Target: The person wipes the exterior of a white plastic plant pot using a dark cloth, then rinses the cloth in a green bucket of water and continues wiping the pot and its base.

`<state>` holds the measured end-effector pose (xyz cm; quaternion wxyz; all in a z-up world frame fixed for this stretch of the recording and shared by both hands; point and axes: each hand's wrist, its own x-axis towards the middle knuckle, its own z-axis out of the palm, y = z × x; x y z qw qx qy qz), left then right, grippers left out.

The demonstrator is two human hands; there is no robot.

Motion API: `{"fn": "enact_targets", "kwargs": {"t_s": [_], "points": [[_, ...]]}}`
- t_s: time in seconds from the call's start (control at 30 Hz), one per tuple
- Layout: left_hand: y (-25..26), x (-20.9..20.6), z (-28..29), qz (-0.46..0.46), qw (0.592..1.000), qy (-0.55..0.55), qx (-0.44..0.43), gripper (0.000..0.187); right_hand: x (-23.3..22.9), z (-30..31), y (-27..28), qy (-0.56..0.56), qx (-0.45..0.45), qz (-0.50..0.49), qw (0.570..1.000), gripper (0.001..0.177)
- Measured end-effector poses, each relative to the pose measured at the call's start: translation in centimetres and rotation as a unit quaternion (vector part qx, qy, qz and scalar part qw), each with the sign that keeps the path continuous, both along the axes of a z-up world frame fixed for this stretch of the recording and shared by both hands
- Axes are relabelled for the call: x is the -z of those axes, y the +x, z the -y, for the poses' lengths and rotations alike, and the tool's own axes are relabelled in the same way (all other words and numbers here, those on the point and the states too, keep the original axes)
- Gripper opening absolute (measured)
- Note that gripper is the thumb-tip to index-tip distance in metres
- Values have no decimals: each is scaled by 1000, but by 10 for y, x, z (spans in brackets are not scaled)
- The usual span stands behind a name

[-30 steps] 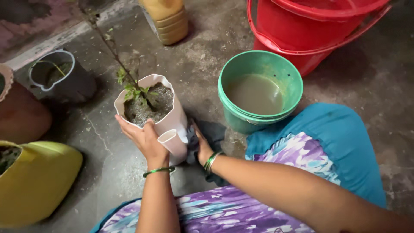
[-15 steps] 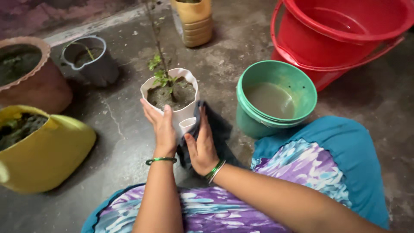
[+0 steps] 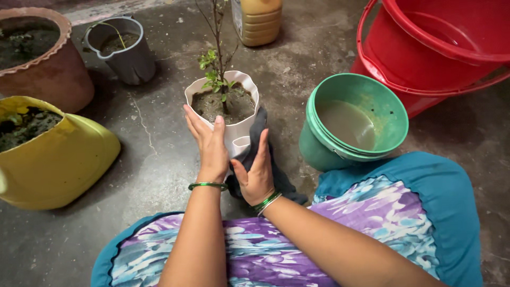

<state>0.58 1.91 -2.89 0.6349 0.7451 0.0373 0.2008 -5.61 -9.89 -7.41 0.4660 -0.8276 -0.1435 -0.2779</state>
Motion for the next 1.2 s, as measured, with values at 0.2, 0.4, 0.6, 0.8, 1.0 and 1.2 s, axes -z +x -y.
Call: {"fn": "enact_targets", "kwargs": {"t_s": [0.2, 0.4, 0.6, 0.8, 1.0, 1.2], "points": [[-2, 0, 0, 13, 1000, 11, -2, 87, 34, 9, -12, 0, -17, -107, 994, 109], [-7, -4, -2, 8, 1000, -1, 14, 88, 56, 22, -19, -141, 17, -103, 984, 120], [-11, 11, -11, 20, 999, 40, 18, 76, 38, 21, -21, -150, 23, -114, 982, 119], [-7, 13, -22, 27, 999, -23, 34, 67, -34, 1, -7, -73, 37, 26, 996, 100], [-6, 6, -24, 29, 991, -123, 53, 68, -75, -14, 8, -33, 35, 86, 995, 93], [-10, 7, -20, 26, 999, -36, 24, 67, -50, -9, -1, 7, -11, 48, 999, 98]]}}
